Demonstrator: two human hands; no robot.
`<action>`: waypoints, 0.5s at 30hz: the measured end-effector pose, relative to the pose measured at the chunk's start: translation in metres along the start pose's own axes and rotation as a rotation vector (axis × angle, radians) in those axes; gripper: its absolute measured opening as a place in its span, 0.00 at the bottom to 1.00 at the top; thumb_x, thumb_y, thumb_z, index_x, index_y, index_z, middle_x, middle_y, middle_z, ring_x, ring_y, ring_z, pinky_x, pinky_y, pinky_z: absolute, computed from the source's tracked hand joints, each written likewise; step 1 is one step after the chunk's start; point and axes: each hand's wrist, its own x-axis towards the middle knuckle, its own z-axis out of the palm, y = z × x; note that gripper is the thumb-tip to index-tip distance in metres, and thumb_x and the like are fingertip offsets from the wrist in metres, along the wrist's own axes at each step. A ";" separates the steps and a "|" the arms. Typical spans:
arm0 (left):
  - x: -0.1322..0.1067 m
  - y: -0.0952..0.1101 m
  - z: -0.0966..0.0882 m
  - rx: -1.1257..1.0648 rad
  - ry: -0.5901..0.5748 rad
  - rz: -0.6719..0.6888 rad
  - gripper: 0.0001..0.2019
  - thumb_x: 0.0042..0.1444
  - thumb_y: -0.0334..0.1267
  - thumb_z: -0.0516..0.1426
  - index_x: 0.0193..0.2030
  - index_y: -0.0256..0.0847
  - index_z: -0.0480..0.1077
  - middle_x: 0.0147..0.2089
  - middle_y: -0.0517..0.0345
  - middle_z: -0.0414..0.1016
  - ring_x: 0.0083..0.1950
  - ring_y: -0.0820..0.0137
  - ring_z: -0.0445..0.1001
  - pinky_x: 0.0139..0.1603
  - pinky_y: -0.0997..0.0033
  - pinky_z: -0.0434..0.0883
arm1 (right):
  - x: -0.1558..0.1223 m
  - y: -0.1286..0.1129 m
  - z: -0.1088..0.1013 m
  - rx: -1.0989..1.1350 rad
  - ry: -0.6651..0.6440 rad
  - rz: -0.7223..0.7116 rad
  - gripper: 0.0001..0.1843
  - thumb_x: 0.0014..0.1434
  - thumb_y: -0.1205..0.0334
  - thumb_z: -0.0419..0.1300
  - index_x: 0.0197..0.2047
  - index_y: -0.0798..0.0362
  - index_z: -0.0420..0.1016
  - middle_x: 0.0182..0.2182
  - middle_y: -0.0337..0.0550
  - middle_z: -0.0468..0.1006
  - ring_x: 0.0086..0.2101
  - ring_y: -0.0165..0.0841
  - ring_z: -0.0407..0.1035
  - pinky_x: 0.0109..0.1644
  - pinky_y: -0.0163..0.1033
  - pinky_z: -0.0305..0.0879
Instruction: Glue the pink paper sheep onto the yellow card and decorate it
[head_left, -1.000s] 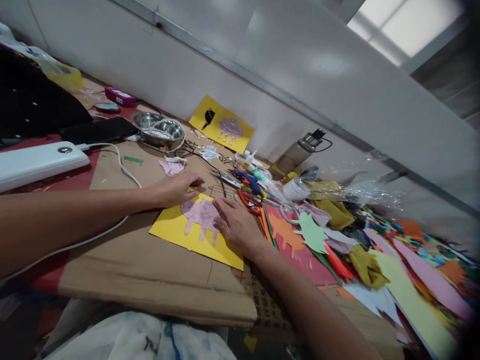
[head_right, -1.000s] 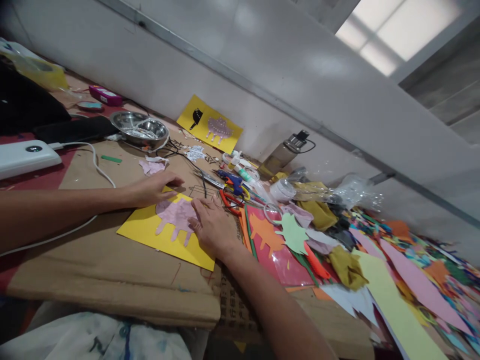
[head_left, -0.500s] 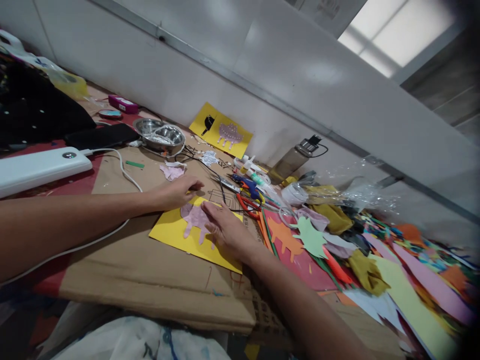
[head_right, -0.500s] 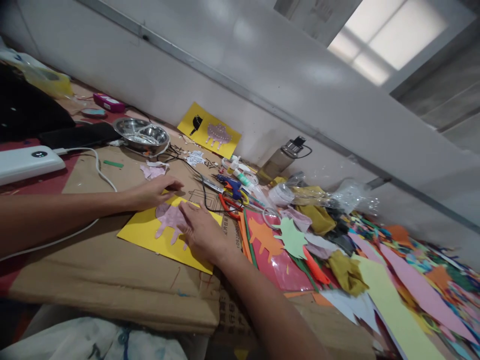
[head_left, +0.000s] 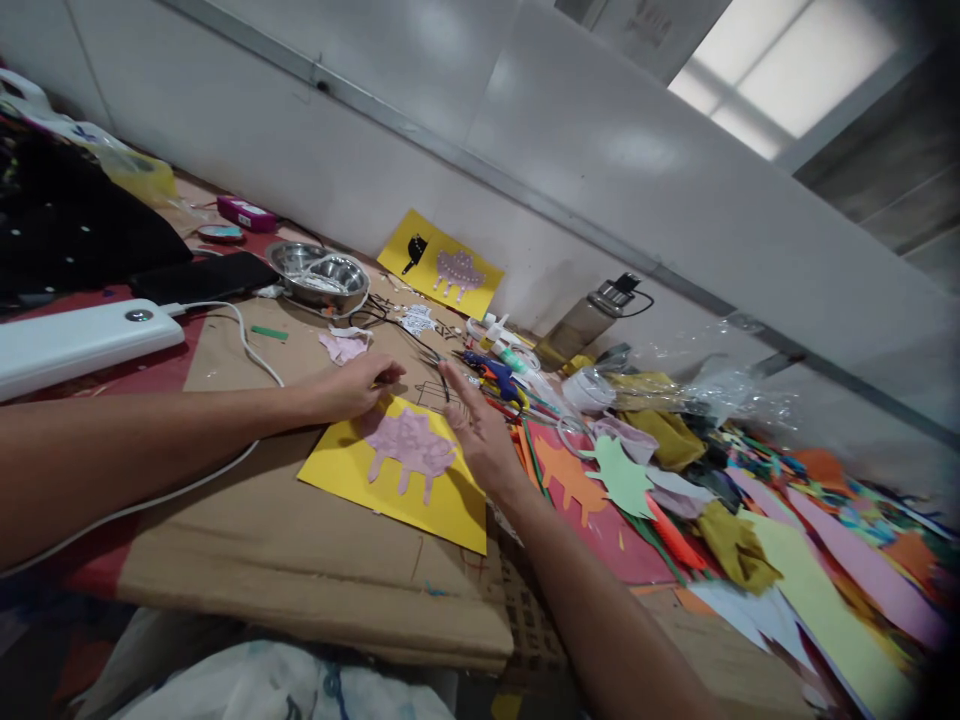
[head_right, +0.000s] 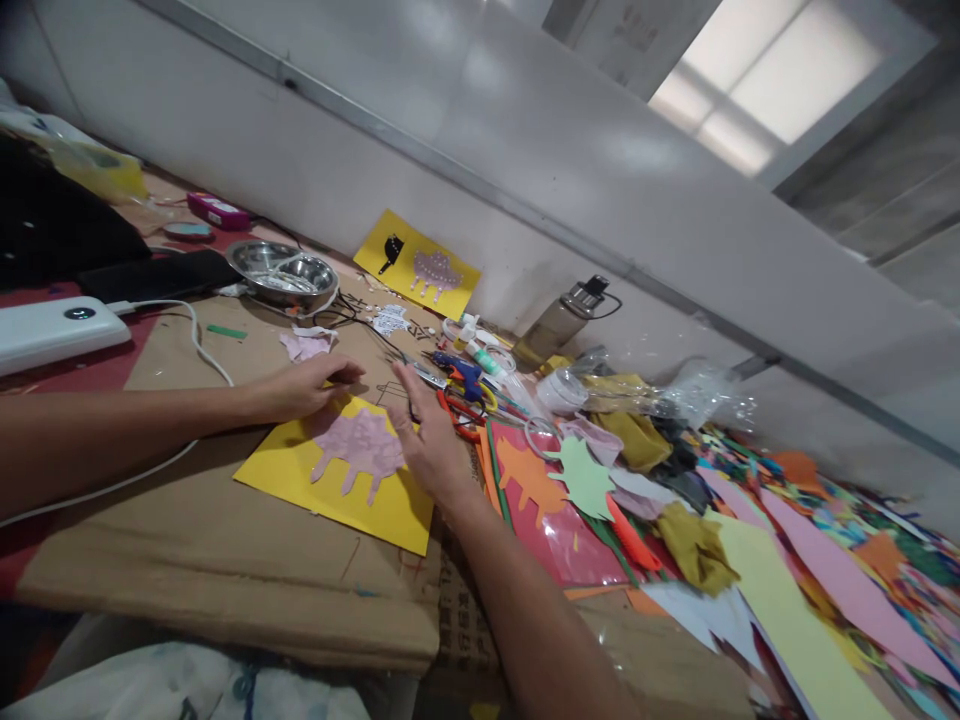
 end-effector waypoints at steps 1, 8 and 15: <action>0.000 0.000 -0.002 0.024 -0.008 0.000 0.16 0.57 0.37 0.51 0.50 0.34 0.68 0.47 0.46 0.75 0.48 0.64 0.73 0.50 0.66 0.69 | 0.000 0.003 -0.003 0.021 0.051 0.018 0.27 0.66 0.50 0.49 0.65 0.51 0.60 0.64 0.49 0.63 0.64 0.36 0.55 0.67 0.50 0.51; -0.005 0.005 -0.022 0.334 -0.146 0.064 0.23 0.50 0.50 0.60 0.49 0.38 0.70 0.50 0.46 0.72 0.52 0.57 0.68 0.50 0.62 0.63 | -0.004 0.021 -0.003 -0.178 0.141 0.044 0.22 0.63 0.54 0.52 0.58 0.53 0.69 0.56 0.53 0.72 0.56 0.42 0.64 0.61 0.52 0.59; -0.006 0.012 -0.030 0.355 -0.232 0.026 0.21 0.49 0.50 0.61 0.45 0.37 0.71 0.46 0.47 0.73 0.48 0.58 0.69 0.46 0.66 0.63 | -0.010 0.005 -0.007 -0.526 -0.112 0.050 0.23 0.59 0.58 0.59 0.57 0.56 0.69 0.52 0.55 0.73 0.53 0.49 0.62 0.57 0.60 0.56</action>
